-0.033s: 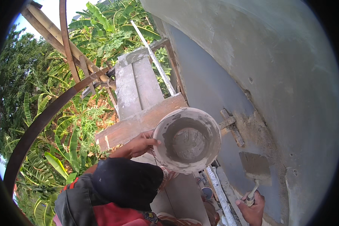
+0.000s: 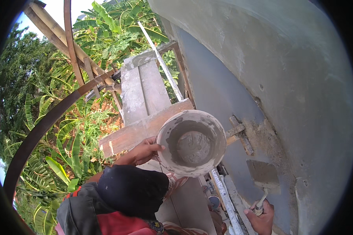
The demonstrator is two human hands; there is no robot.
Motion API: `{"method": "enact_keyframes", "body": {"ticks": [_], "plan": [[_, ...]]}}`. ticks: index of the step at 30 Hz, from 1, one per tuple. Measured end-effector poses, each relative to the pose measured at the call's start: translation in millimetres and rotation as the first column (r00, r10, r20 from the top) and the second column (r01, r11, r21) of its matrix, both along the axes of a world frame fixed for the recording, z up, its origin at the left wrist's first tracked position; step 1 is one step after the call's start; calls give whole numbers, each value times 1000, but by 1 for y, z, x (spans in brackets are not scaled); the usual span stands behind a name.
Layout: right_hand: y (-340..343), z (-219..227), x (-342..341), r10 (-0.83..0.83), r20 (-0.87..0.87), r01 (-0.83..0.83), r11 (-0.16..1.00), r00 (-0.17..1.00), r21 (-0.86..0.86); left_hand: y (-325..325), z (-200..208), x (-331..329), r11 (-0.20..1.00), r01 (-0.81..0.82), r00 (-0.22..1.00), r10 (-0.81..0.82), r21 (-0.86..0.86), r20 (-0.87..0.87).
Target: The person applies plaster to a curved wall using a trowel, smoothing the surface and filling gaps. They retrieve more plaster from a bucket and continue applying it to different sections of the wall.
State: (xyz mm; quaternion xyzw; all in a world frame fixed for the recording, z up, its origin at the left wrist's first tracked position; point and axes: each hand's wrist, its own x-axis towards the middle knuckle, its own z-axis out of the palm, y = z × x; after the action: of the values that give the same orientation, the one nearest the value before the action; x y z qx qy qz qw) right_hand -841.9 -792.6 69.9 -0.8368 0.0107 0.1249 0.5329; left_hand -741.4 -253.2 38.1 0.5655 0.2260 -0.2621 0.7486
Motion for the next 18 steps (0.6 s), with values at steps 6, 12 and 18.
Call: {"method": "enact_keyframes", "body": {"ticks": [6,12,18], "plan": [[34,68,57,38,-236,-61,994,971,-90,4,24,13,863,-506,862,506,-6,28],[54,125,78,125,-196,-164,967,973,-197,12,114,27,671,-738,661,740,-71,126],[126,217,97,-52,-253,97,980,966,171,10,205,28,526,-846,512,846,-83,146]]}}
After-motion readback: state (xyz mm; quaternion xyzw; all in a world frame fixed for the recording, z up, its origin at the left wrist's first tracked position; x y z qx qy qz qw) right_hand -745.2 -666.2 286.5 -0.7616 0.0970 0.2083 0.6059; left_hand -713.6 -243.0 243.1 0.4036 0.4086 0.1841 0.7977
